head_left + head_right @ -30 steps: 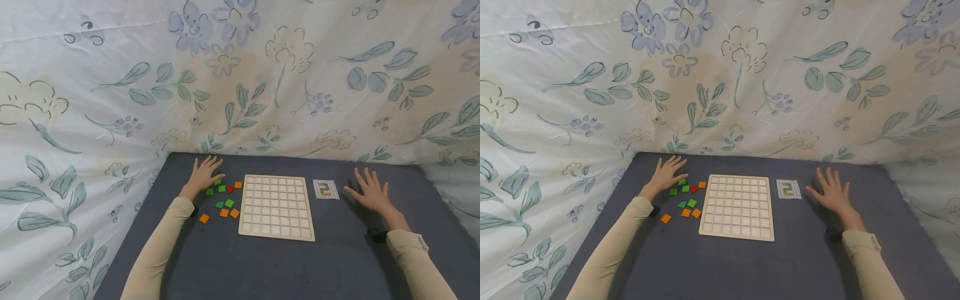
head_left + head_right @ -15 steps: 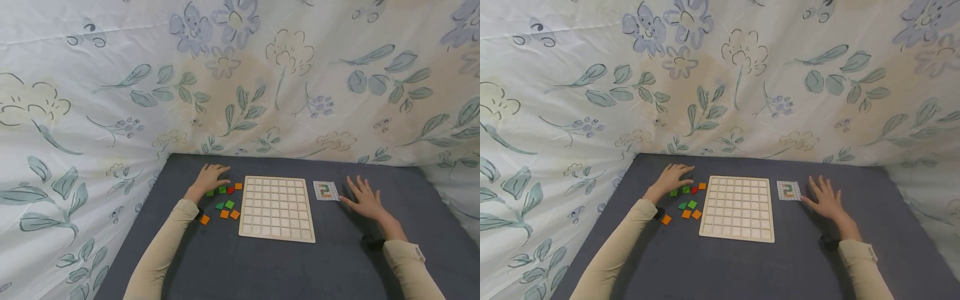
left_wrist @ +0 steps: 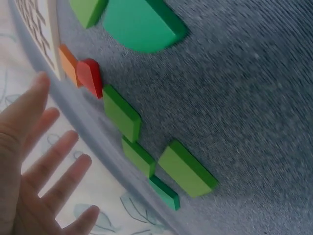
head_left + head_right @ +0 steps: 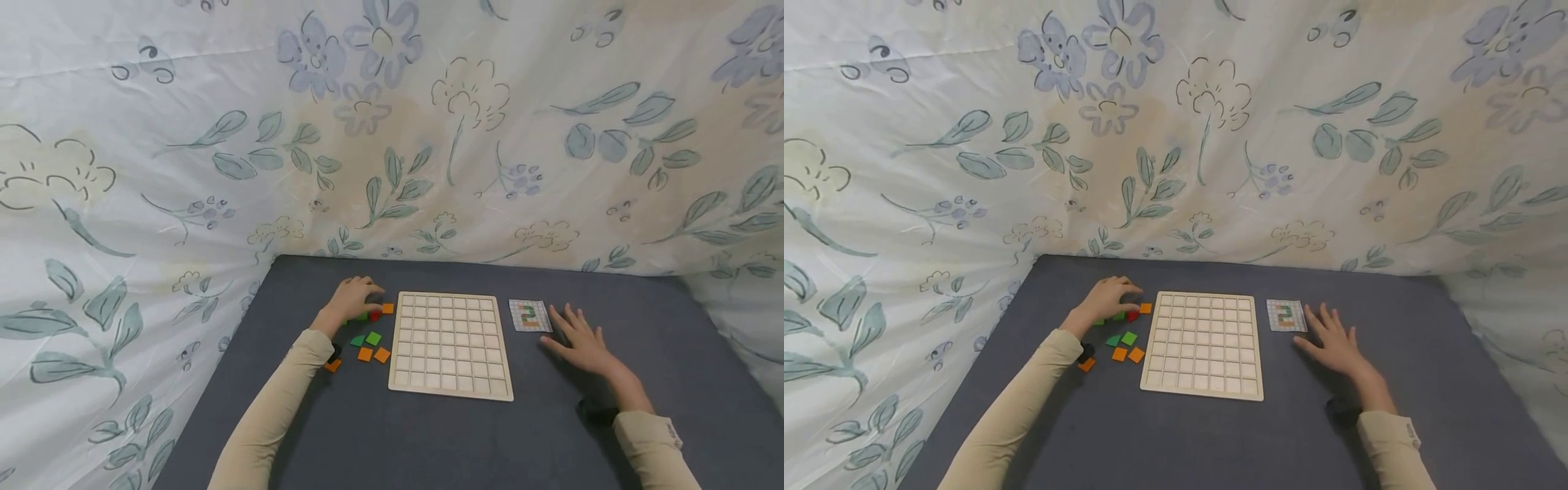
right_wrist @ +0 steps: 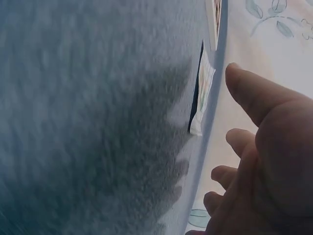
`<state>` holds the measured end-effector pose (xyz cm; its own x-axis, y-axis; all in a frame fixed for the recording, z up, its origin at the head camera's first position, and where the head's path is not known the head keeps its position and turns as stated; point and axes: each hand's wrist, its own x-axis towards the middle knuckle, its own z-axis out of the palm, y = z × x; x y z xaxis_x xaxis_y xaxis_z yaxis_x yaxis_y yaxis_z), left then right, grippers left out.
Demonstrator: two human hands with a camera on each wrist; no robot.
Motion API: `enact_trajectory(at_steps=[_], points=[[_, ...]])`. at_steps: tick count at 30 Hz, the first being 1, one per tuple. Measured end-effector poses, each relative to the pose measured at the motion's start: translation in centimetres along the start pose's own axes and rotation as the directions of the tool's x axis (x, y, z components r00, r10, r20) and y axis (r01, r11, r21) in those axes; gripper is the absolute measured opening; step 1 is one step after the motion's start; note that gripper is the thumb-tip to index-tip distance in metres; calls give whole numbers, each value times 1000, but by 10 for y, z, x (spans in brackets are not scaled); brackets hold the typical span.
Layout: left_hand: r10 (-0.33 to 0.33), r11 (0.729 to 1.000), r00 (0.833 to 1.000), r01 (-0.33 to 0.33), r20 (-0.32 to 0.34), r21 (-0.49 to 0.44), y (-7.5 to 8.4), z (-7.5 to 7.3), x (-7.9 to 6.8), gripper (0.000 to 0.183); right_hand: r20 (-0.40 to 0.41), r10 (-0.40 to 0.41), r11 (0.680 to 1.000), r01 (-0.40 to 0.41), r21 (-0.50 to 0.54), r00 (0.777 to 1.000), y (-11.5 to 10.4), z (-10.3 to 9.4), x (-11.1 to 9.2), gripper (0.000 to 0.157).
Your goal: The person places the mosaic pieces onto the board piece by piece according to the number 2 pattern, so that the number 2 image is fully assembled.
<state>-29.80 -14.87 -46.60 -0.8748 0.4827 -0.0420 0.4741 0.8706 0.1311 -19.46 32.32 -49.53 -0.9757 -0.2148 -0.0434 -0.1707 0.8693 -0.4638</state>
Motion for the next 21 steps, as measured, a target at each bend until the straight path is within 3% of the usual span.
enact_trajectory(at_steps=[11,21], points=[[-1,1000,1000,1,19,15,9,5,2,39,56,-41,998,37,56,998,-20,14,-13,80],[-10,1000,1000,10,24,17,11,10,2,31,58,-107,993,103,64,993,-38,21,-18,78]])
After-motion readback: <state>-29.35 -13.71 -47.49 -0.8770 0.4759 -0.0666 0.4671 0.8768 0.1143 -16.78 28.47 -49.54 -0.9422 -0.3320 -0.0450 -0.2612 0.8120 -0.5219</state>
